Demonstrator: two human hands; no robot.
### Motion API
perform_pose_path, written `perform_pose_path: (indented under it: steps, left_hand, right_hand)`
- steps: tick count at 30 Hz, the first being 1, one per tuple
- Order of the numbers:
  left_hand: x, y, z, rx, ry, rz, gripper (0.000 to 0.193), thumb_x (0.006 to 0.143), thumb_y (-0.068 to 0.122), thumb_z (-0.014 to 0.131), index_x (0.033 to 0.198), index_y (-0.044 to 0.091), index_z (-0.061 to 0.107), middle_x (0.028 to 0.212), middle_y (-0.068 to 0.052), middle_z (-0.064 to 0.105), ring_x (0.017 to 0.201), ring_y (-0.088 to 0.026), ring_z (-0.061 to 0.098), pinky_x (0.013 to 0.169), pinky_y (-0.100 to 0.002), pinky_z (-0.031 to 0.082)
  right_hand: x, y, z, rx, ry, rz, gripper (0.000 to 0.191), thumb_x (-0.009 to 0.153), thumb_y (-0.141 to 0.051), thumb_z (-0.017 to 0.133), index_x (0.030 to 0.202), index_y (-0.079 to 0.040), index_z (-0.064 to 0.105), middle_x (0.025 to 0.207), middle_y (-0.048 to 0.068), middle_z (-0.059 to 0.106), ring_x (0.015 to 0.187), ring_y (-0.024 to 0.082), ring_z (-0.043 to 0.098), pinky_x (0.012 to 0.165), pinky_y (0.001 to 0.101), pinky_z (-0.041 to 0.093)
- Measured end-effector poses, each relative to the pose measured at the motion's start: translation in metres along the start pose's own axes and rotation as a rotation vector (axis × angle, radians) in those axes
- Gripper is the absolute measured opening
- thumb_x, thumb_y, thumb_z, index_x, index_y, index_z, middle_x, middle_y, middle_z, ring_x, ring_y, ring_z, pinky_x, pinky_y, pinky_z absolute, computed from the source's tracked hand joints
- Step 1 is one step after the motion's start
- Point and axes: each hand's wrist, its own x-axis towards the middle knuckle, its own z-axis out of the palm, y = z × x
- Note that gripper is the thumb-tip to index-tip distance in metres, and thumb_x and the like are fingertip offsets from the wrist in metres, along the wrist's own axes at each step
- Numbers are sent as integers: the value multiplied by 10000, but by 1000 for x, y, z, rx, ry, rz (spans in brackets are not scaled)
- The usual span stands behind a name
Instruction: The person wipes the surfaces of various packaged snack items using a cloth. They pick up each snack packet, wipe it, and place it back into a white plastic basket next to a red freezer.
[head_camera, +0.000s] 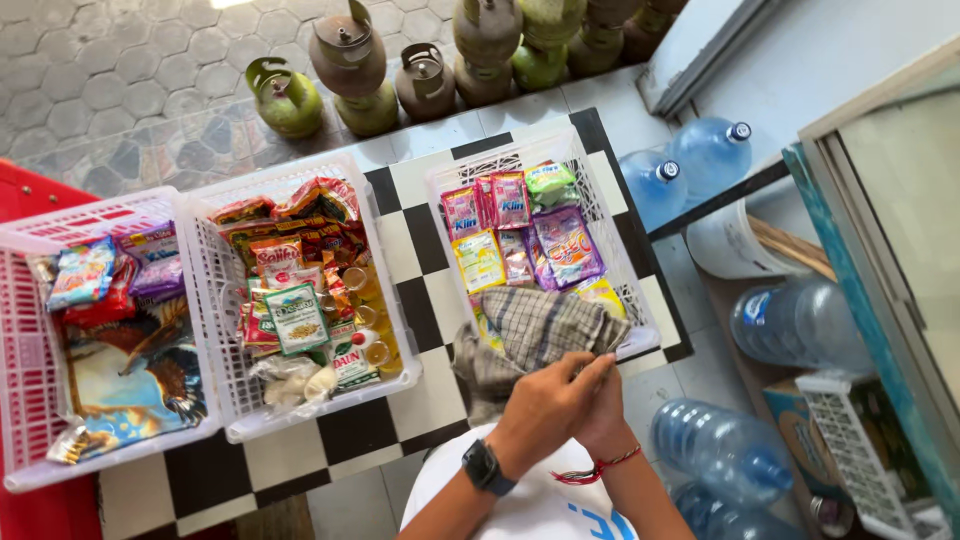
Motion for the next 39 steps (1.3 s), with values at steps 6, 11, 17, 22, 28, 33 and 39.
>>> perform_pose_path:
  steps: [6,11,17,22,28,33,39]
  left_hand:
    - [4,8,37,-127,-152,99,696,737,-40,668,1417,87,593,1109,-100,699,1003,-302,701,855,-389,576]
    - [18,13,67,-176,-142,175,621,782,-35,696,1381,83,587,1127,-77,689,1030,-271,654,909,-402,547]
    - [44,8,80,-325,289,-73,393,941,-60,649,1302,97,632,1128,-74,687,1022,-239,701,908,-387,585]
    - [63,2,45,-398,201,-183,398,947,-47,665,1324,77,627,1131,-119,728,987,-246,744,848,-332,599]
    - [94,-3,-10,-559,-163,-173,490,979,48,711,1447,111,579,1157,-87,780,1007,-177,761,899,-302,617]
    - [91,14,-44,-401,62,-362,617,859,178,805,1416,114,547,1160,-42,729,874,-140,748,743,-290,621]
    - [60,4,-39,-181,-274,-350,364,907,276,866,1165,48,748,893,-77,751,730,-130,644,715,-300,551]
  right_hand:
    - [-11,-39,-28,-457,-21,0,612,1035,-410,411,1553,-106,291,1612,127,346,1478,250,360,1240,448,253]
    - [-10,-69,-41,-527,297,-75,699,1010,-388,506,1583,-77,253,1645,160,282,1522,283,283,1249,463,206]
    - [2,-116,-12,-665,518,-222,825,979,-361,620,1619,-41,207,1685,198,206,1575,322,191,1259,481,149]
    - [7,-162,58,-1155,368,-456,1035,884,-383,778,1637,-36,157,1706,204,217,1625,314,138,1298,439,83]
    - [66,-180,106,-998,-414,-30,1135,743,-334,925,1629,-51,275,1609,191,389,1522,270,361,1263,417,264]
    - [83,-183,122,-1209,-375,169,393,860,-96,859,1194,60,722,1104,137,764,1018,154,694,900,351,589]
    - [83,-207,144,-1326,-456,227,231,915,-114,791,1052,71,779,886,76,793,816,102,680,723,299,577]
